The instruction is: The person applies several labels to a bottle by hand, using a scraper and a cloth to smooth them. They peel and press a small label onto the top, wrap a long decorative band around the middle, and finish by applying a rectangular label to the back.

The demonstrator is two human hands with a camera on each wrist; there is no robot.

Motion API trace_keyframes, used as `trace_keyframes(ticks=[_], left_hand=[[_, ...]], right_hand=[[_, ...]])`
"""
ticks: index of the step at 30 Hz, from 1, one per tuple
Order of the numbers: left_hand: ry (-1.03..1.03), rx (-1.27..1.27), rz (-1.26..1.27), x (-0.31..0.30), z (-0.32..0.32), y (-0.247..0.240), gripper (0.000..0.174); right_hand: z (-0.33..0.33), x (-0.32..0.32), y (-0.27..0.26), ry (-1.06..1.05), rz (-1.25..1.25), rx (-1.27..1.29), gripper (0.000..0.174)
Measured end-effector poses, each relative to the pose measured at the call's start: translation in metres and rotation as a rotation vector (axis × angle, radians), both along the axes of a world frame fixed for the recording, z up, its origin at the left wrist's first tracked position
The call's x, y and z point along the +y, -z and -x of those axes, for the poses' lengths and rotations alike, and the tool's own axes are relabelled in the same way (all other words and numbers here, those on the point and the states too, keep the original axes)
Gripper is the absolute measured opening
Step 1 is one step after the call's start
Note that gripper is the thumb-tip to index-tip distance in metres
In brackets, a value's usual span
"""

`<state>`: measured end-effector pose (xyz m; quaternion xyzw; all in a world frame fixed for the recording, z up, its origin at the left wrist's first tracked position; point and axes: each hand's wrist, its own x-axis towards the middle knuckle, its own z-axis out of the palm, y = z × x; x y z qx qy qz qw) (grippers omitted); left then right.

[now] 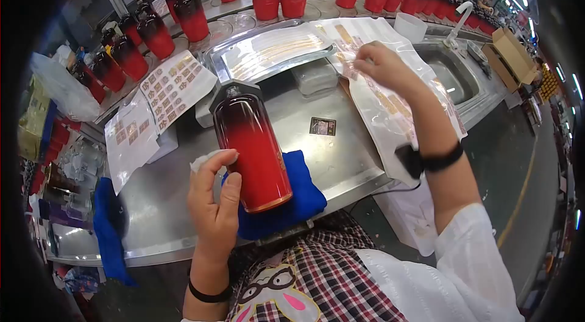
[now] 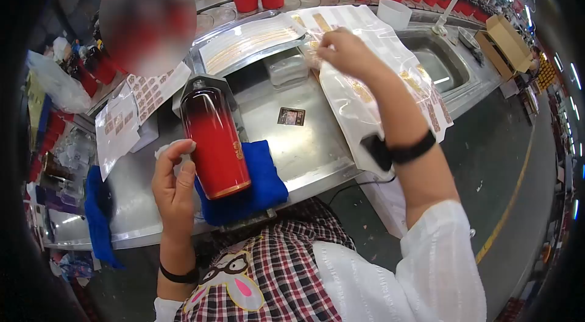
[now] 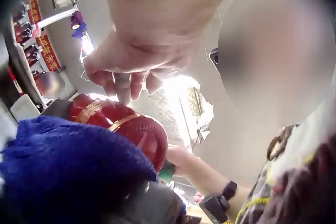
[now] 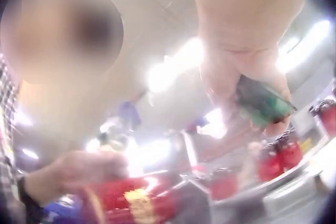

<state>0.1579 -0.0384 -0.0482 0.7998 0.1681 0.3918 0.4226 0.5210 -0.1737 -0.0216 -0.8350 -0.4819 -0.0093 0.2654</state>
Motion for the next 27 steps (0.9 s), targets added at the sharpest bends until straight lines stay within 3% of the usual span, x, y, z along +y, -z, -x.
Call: trace_keyframes(ticks=[2, 4, 5, 6, 8, 9, 10, 11, 13, 15, 19, 21, 22, 26, 27], left_hand=[[-0.035, 0.024, -0.079, -0.001, 0.006, 0.013, 0.041], [-0.048, 0.037, -0.102, -0.006, 0.010, 0.020, 0.048], [-0.068, 0.052, -0.115, -0.008, 0.015, 0.023, 0.052], [-0.022, 0.096, -0.028, -0.008, 0.021, 0.026, 0.073], [0.045, 0.141, -0.080, -0.006, 0.029, 0.031, 0.083], [0.080, 0.166, -0.108, -0.005, 0.032, 0.033, 0.089], [0.119, 0.240, -0.112, -0.004, 0.032, 0.036, 0.102], [0.125, 0.303, -0.185, -0.007, 0.032, 0.031, 0.105], [0.042, 0.304, -0.280, -0.010, 0.024, 0.038, 0.108], [0.028, 0.287, -0.185, -0.011, 0.017, 0.038, 0.110], [0.030, 0.276, -0.174, -0.006, 0.016, 0.040, 0.112], [0.036, 0.264, -0.156, -0.004, 0.016, 0.044, 0.112], [0.031, 0.260, -0.167, -0.005, 0.016, 0.044, 0.111], [0.071, 0.253, -0.175, -0.002, 0.018, 0.045, 0.107], [0.154, 0.207, -0.070, 0.003, 0.021, 0.043, 0.103]], right_hand=[[-0.071, 0.006, 0.021, 0.186, 0.474, -0.097, 0.025], [-0.131, -0.004, 0.079, 0.226, 0.610, -0.304, 0.024], [-0.120, -0.007, 0.080, 0.304, 0.698, -0.292, 0.026], [-0.111, -0.007, 0.080, 0.389, 0.590, -0.233, 0.030], [-0.133, -0.008, 0.093, 0.374, 0.667, -0.349, 0.032], [-0.140, -0.009, 0.096, 0.348, 0.539, -0.352, 0.026], [-0.112, -0.003, 0.073, 0.300, 0.543, -0.372, 0.017], [-0.093, 0.003, 0.056, 0.188, 0.433, -0.348, 0.015], [-0.061, 0.009, 0.029, -0.027, 0.221, -0.293, 0.010], [0.005, 0.021, -0.010, -0.182, 0.056, -0.136, 0.010], [0.096, 0.033, -0.051, -0.540, -0.088, -0.019, 0.011], [0.132, 0.039, -0.061, -0.642, -0.104, 0.173, 0.011], [0.141, 0.045, -0.053, -0.667, -0.139, 0.242, 0.011], [0.157, 0.066, -0.020, -0.621, -0.223, 0.117, 0.012], [0.159, 0.067, -0.017, -0.607, -0.215, 0.094, 0.012]])
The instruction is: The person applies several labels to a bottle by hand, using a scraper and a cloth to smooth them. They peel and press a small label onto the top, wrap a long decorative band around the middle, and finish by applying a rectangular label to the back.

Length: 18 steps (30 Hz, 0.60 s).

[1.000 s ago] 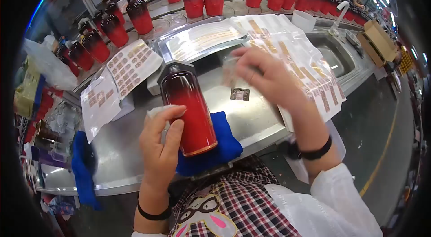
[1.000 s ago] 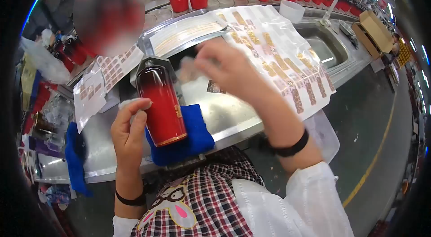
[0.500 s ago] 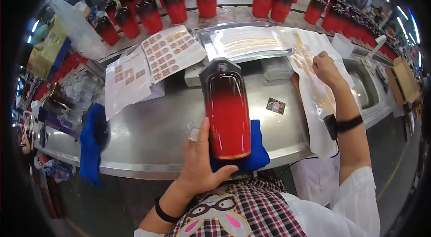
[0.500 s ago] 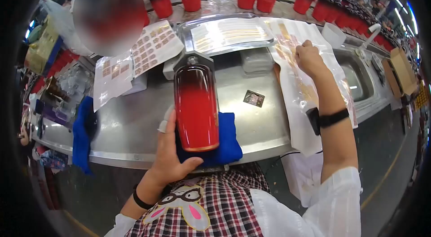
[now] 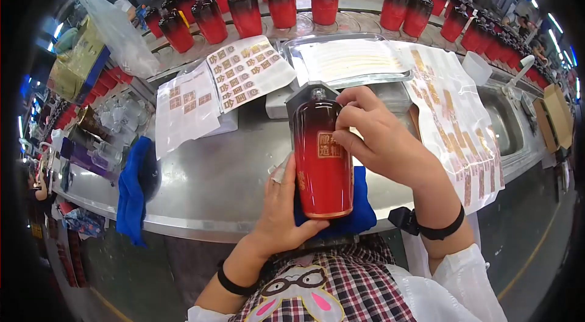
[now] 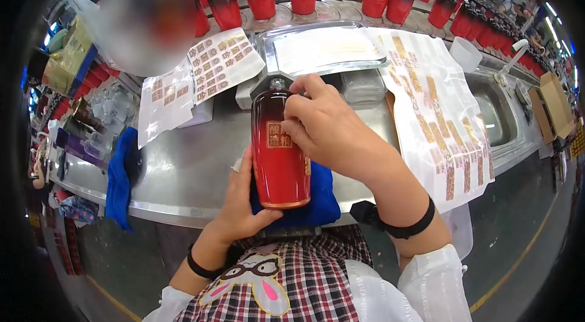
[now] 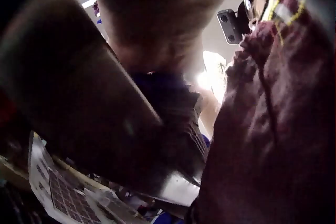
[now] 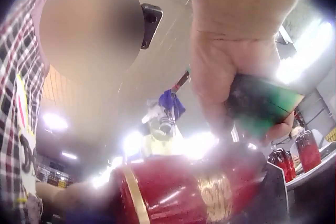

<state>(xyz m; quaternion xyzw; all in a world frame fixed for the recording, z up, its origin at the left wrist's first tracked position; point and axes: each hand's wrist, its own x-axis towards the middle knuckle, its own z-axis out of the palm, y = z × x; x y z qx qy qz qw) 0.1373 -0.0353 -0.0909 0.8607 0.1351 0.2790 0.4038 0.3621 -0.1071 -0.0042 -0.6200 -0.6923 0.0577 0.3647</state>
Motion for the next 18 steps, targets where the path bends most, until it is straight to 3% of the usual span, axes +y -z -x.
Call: trace_keyframes(ticks=[2, 5, 9, 13, 16, 18], left_hand=[[0.148, -0.066, 0.238, 0.013, 0.005, -0.004, 0.097], [-0.034, -0.219, 0.668, 0.023, -0.015, -0.010, 0.088], [-0.093, -0.130, 0.616, 0.038, -0.050, -0.025, 0.074], [-0.085, -0.176, 0.705, 0.033, -0.063, -0.023, 0.073], [-0.057, -0.258, 0.873, 0.027, -0.063, -0.031, 0.077], [-0.054, -0.235, 0.826, 0.029, -0.063, -0.028, 0.078]], right_hand=[[0.000, 0.001, 0.001, 0.023, 0.010, -0.025, 0.012], [0.002, 0.002, 0.001, 0.038, 0.025, -0.024, 0.013], [0.001, 0.003, 0.003, 0.044, 0.010, 0.013, 0.014], [-0.002, 0.004, 0.013, 0.090, -0.118, 0.039, 0.016], [0.008, -0.011, 0.015, 0.241, -0.214, 0.066, 0.021], [0.020, -0.025, 0.018, 0.212, -0.209, 0.061, 0.031]])
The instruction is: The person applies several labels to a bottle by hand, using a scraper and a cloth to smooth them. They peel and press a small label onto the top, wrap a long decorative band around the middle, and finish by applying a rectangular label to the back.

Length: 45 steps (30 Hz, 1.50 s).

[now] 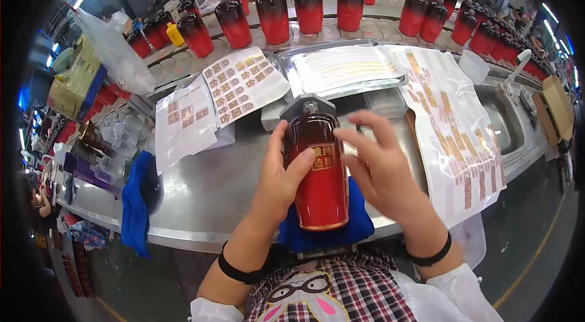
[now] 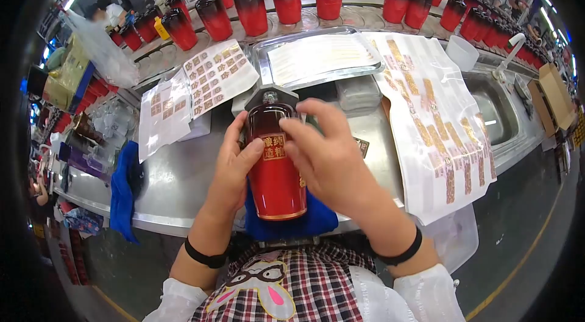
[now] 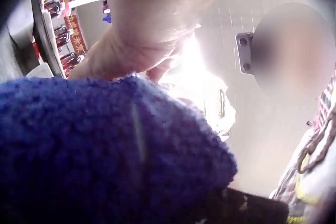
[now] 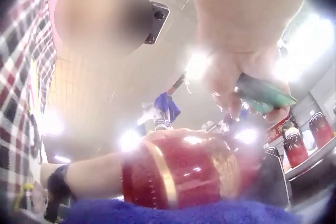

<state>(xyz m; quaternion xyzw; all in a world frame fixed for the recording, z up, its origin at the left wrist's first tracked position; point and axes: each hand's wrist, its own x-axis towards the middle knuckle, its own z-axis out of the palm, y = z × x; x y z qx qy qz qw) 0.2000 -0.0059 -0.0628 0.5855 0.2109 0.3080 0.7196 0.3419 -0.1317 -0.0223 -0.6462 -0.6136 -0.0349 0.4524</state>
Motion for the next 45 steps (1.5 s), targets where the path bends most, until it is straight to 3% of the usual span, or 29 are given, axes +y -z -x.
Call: trace_keyframes(ticks=[5, 13, 22, 45], left_hand=[[0.012, 0.001, -0.018, 0.005, -0.002, 0.005, 0.076], [0.041, -0.028, 0.119, 0.003, -0.003, -0.007, 0.077], [0.022, -0.020, 0.004, -0.001, -0.002, -0.001, 0.079], [0.070, -0.041, 0.029, 0.002, -0.001, 0.001, 0.082]], right_hand=[[0.010, -0.012, 0.021, -0.035, 0.057, -0.031, 0.049], [0.010, -0.009, 0.024, -0.044, 0.080, -0.013, 0.050], [0.011, -0.011, 0.025, -0.052, 0.092, -0.006, 0.051], [0.012, -0.014, 0.033, -0.047, 0.097, 0.026, 0.051]])
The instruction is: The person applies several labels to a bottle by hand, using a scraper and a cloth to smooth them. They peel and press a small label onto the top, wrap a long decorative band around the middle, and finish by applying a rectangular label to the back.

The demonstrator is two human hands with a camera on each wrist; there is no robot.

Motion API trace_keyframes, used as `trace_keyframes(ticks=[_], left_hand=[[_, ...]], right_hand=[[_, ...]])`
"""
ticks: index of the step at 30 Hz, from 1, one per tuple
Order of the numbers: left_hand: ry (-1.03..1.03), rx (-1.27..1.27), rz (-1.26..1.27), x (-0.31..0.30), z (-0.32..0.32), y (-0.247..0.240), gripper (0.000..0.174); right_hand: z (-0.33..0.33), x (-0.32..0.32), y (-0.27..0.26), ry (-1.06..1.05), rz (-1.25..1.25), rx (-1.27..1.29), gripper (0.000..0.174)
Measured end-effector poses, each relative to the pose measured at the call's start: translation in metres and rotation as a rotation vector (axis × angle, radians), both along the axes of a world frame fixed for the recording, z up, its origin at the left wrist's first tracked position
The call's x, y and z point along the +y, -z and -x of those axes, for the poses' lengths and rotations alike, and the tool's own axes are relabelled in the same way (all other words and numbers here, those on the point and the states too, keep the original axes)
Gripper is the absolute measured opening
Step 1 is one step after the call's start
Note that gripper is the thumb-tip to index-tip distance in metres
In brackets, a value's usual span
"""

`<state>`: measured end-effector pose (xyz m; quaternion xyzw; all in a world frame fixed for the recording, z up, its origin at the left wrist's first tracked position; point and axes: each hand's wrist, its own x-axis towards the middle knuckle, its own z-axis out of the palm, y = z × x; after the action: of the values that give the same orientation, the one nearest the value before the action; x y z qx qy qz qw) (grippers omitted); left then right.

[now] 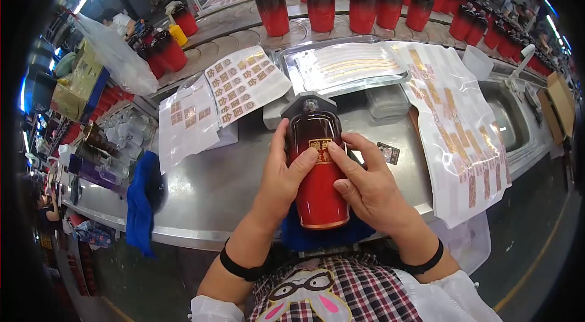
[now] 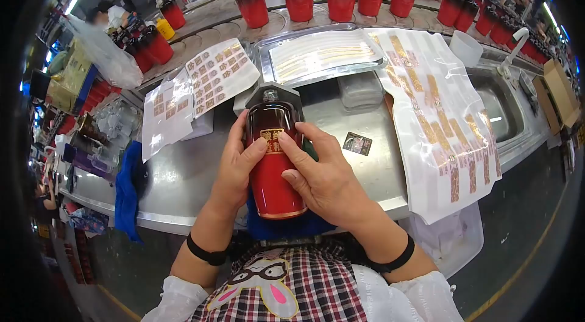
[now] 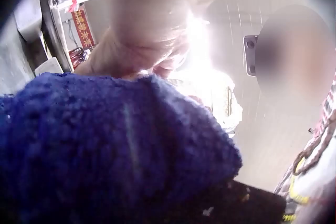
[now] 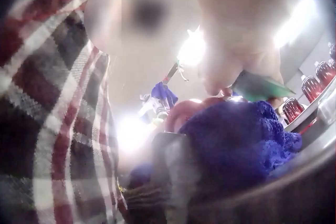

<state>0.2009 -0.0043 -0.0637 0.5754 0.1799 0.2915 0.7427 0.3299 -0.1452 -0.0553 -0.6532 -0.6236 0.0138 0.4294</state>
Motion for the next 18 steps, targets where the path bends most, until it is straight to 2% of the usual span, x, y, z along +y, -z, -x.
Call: trace_keyframes(ticks=[11, 14, 17, 18], left_hand=[[-0.024, 0.017, -0.049, -0.002, -0.002, 0.001, 0.081], [-0.010, 0.017, -0.047, 0.000, 0.000, 0.003, 0.085], [-0.003, 0.036, -0.057, -0.001, -0.001, 0.002, 0.086], [-0.012, 0.050, -0.083, -0.001, -0.001, 0.001, 0.087]], right_hand=[[-0.002, -0.001, -0.001, -0.003, -0.002, 0.016, 0.049], [-0.005, -0.007, 0.002, 0.054, -0.201, 0.189, 0.045], [0.003, -0.028, -0.014, 0.054, -0.070, 0.824, 0.041], [0.003, -0.032, -0.020, 0.092, 0.002, 0.761, 0.039]])
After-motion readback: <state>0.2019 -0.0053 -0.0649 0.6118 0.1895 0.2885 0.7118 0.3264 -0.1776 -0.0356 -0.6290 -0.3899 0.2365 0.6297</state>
